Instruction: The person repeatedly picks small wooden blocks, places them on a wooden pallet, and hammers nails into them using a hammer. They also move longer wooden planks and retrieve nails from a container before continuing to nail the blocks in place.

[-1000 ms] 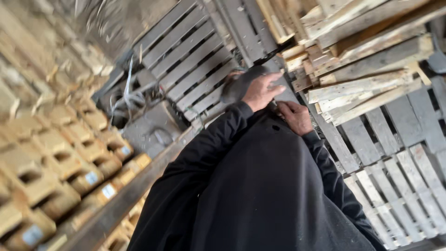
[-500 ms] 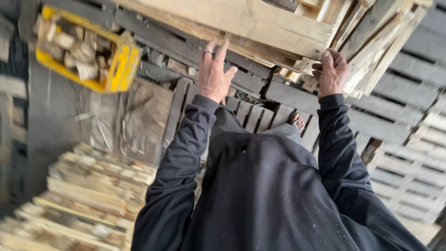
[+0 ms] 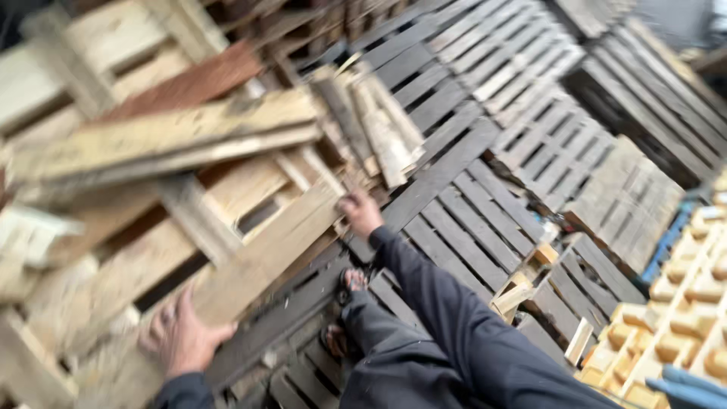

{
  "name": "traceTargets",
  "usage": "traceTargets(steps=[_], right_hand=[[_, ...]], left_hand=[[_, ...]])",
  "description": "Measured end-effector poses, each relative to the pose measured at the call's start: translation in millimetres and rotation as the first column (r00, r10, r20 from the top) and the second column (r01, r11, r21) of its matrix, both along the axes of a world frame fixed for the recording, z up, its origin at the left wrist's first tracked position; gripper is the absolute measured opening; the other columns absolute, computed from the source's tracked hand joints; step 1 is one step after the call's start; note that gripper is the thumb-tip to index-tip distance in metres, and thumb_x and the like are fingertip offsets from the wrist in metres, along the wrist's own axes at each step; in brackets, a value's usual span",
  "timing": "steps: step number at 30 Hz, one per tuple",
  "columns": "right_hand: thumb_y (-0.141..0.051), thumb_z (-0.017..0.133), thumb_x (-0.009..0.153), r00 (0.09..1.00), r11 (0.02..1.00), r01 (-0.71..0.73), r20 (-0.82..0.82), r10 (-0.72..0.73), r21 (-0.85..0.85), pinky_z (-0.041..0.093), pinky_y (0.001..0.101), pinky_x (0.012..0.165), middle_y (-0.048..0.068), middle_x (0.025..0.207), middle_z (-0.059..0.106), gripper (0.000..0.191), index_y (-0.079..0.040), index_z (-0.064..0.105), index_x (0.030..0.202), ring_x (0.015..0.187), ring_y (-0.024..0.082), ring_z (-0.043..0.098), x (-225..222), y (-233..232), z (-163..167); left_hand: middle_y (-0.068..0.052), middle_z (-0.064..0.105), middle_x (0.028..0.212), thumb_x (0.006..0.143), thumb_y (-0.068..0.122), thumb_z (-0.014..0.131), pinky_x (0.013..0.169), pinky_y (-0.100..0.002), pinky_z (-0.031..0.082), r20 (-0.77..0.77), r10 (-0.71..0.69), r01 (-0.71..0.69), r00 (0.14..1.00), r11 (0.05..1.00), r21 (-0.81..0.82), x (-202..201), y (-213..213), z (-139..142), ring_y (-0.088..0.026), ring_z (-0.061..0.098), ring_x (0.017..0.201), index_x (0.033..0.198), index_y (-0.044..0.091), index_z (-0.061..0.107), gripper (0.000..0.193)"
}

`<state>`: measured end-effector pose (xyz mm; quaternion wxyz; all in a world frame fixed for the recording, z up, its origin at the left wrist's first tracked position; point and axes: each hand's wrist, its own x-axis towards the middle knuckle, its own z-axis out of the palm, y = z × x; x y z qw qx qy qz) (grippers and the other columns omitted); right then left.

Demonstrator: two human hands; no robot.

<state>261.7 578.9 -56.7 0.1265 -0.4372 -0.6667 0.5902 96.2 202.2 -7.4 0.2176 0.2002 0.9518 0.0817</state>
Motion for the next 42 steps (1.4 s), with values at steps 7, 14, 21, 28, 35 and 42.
traceTargets(steps=[7, 14, 21, 28, 35, 42], right_hand=[[-0.021, 0.066, 0.102, 0.995, 0.808, 0.046, 0.041, -0.086, 0.588, 0.050, 0.0439, 0.078, 0.022, 0.098, 0.064, 0.025, -0.003, 0.058, 0.118, 0.089, 0.031, 0.059, -1.4, -26.1, -22.0], [-0.027, 0.054, 0.103, 0.997, 0.999, 0.004, -0.072, -0.007, -0.046, 0.054, 0.0359, 0.068, 0.009, 0.093, 0.062, 0.029, -0.004, 0.054, 0.120, 0.075, 0.018, 0.064, 0.3, -0.6, -48.8], [-0.022, 0.061, 0.101, 0.998, 0.996, -0.042, -0.039, 0.039, -0.076, 0.054, 0.0314, 0.070, 0.010, 0.094, 0.068, 0.027, -0.001, 0.064, 0.118, 0.078, 0.015, 0.066, 4.8, 15.5, -43.4], [-0.020, 0.066, 0.098, 0.993, 0.998, 0.060, -0.105, -0.062, -0.024, 0.055, 0.0305, 0.071, 0.008, 0.094, 0.070, 0.027, 0.003, 0.068, 0.111, 0.081, 0.014, 0.065, 3.1, 7.0, -50.2], [-0.016, 0.068, 0.096, 0.956, 0.981, 0.189, -0.224, -0.191, -0.033, 0.053, 0.0314, 0.074, 0.004, 0.092, 0.070, 0.020, 0.000, 0.069, 0.107, 0.082, 0.013, 0.061, 4.9, -11.3, -29.9], [-0.025, 0.072, 0.102, 0.996, 0.972, 0.029, -0.093, -0.007, 0.233, 0.052, 0.0344, 0.080, 0.009, 0.097, 0.065, 0.029, 0.002, 0.071, 0.111, 0.090, 0.022, 0.062, 1.8, -25.7, -23.1]], left_hand=[[0.003, 0.020, 0.169, 0.039, 0.054, 0.099, 0.121, -0.066, -0.001, 0.000, -0.036, 0.036, 0.999, 0.999, -0.021, -17.4, -15.5, -58.2, -0.030, 0.012, 0.154, 0.160, 0.037, 0.021, 0.145], [0.001, 0.019, 0.166, 0.041, 0.061, 0.103, 0.127, -0.060, -0.004, -0.006, -0.101, 0.099, 0.995, 0.981, -0.165, -31.3, -13.9, -103.5, -0.029, 0.008, 0.157, 0.160, 0.038, 0.020, 0.147], [-0.008, 0.030, 0.150, 0.024, 0.048, 0.097, 0.125, -0.057, 0.004, -0.124, -0.137, 0.173, 0.983, 0.914, 0.368, -33.9, -10.6, -105.2, -0.031, 0.017, 0.149, 0.150, 0.029, 0.025, 0.146], [0.007, 0.024, 0.168, 0.041, 0.056, 0.103, 0.125, -0.062, 0.000, -0.013, -0.023, 0.020, 1.000, 0.977, -0.212, -14.2, 3.6, -61.1, -0.028, 0.015, 0.156, 0.158, 0.042, 0.023, 0.142], [-0.006, 0.042, 0.159, 0.051, 0.053, 0.096, 0.119, -0.069, 0.012, 0.013, -0.086, 0.087, 0.996, 0.987, -0.137, -9.6, 13.2, -3.5, -0.037, 0.033, 0.146, 0.160, 0.032, 0.030, 0.129], [-0.011, 0.049, 0.151, 0.051, 0.049, 0.094, 0.122, -0.068, 0.013, -0.080, -0.182, 0.186, 0.980, 0.982, 0.043, -34.4, -15.2, 14.0, -0.038, 0.038, 0.144, 0.157, 0.025, 0.040, 0.121]])
